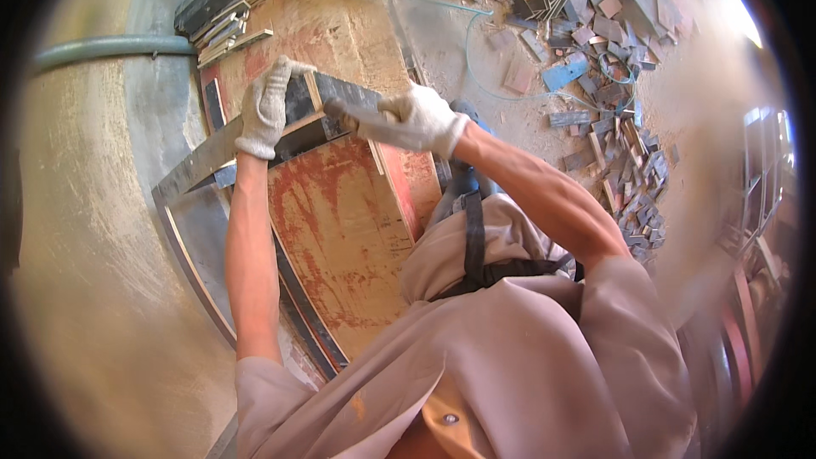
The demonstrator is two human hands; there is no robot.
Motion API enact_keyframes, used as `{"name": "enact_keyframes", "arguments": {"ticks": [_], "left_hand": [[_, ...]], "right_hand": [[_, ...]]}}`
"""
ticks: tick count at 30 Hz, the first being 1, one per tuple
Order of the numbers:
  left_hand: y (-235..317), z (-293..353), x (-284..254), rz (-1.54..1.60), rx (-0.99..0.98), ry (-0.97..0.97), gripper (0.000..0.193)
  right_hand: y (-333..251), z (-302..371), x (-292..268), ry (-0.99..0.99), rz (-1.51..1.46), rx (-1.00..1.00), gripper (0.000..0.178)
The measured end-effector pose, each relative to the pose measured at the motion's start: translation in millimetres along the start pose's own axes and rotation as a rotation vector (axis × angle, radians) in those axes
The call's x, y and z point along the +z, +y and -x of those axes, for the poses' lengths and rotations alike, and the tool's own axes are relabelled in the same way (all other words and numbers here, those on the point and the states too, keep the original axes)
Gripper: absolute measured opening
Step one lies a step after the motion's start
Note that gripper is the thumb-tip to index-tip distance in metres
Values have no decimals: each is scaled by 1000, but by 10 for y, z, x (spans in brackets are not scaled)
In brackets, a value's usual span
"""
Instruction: The person assembles a wooden frame by positioning planks and securing them with a nail gun. They repeatedly adjust the frame and drive nails into the joints to stabilize the structure.
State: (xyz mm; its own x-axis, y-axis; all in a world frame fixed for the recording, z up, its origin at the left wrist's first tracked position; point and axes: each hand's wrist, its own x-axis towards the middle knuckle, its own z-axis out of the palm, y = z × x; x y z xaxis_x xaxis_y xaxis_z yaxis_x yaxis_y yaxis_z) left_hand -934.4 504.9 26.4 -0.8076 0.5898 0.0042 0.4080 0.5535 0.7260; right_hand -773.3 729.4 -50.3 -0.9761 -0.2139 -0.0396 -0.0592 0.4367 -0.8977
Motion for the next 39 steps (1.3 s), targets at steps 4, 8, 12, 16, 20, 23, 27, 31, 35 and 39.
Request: {"name": "enact_keyframes", "arguments": {"ticks": [4,8,12,16,20,23,27,31,35,39], "left_hand": [[-50,-14,18,95,-68,-32,59],[0,-11,20,74,-15,3,60],[-41,-12,64,120,-45,35,62],[31,-71,49,134,-42,8,62],[-45,-4,70,132,-51,27,63],[8,-66,67,148,-51,25,63],[-8,28,-10,141,-30,-12,57],[254,15,-122,-464,409,-118,87],[123,154,-64,-653,326,-42,86],[45,135,-20,-639,261,-55,80]], "right_hand": [[-11,2,-149,44,225,-469,9],[270,-110,129,202,234,-186,10],[139,-41,61,272,247,-597,10],[232,-292,42,239,351,-329,6],[37,-52,-14,215,334,-546,7],[172,-220,70,169,324,-213,13],[-108,28,-161,-118,25,211,27],[-338,-159,-405,432,-268,-305,33],[-730,-181,-776,399,-627,80,30],[-622,-525,-736,441,-338,-45,32]]}}
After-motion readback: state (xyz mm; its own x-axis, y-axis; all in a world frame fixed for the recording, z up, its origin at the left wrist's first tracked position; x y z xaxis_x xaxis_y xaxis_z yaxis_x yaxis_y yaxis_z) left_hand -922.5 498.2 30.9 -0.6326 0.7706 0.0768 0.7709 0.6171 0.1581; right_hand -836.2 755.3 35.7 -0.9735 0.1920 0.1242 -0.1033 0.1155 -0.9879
